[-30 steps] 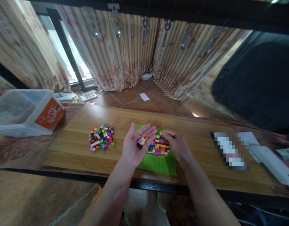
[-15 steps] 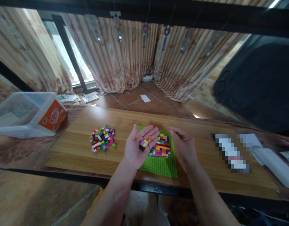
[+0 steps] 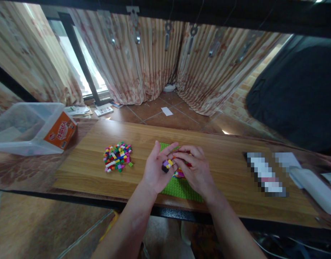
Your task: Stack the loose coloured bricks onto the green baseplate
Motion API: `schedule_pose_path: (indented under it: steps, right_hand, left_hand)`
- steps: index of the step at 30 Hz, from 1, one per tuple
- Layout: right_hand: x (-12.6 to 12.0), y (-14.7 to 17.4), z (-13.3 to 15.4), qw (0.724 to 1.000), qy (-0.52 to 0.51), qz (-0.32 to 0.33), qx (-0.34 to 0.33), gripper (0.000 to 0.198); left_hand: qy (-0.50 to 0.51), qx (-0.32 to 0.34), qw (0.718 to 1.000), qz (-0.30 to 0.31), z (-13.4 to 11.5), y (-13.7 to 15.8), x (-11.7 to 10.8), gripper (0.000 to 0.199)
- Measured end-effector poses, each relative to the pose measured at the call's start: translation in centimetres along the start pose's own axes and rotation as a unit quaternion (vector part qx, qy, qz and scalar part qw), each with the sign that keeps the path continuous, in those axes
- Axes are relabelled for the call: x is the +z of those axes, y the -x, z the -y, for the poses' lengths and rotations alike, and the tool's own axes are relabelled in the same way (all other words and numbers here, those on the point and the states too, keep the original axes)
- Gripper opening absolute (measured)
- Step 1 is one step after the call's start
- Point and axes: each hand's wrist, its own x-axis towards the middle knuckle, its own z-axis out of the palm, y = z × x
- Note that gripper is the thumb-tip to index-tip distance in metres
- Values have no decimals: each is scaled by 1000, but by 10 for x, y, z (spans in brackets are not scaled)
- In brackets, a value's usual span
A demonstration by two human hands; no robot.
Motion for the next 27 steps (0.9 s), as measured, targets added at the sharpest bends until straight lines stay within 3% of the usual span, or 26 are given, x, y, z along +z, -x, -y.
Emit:
schedule_pose_path:
  steps: [6,11,13,17,22,27]
  right_hand:
    - [-4,-2,3,997,-21,-47,53,17]
    - [-16,-3,-11,960,-114,-159,198,19]
    - [-22,-3,-20,947,-134,-171,235,19]
    - [-31,-1,-32,947,-150,-112,260,19]
    - [-30,6,-33,971,-123,-4,207,20]
    - [-24,7,-31,987,-19,29,160,19]
  left_hand:
    - [15,-2,1000,-2,3,-1,1,60]
    - [17,66,993,-94,-3,-4,-5,47]
    - [21,93,988,-125,-7,-5,-7,40]
    - [16,92,985,-148,-10,-4,-8,36]
    - [14,80,986,-148,-8,-5,-6,38]
    - [14,86,986,-145,-8,-6,-8,38]
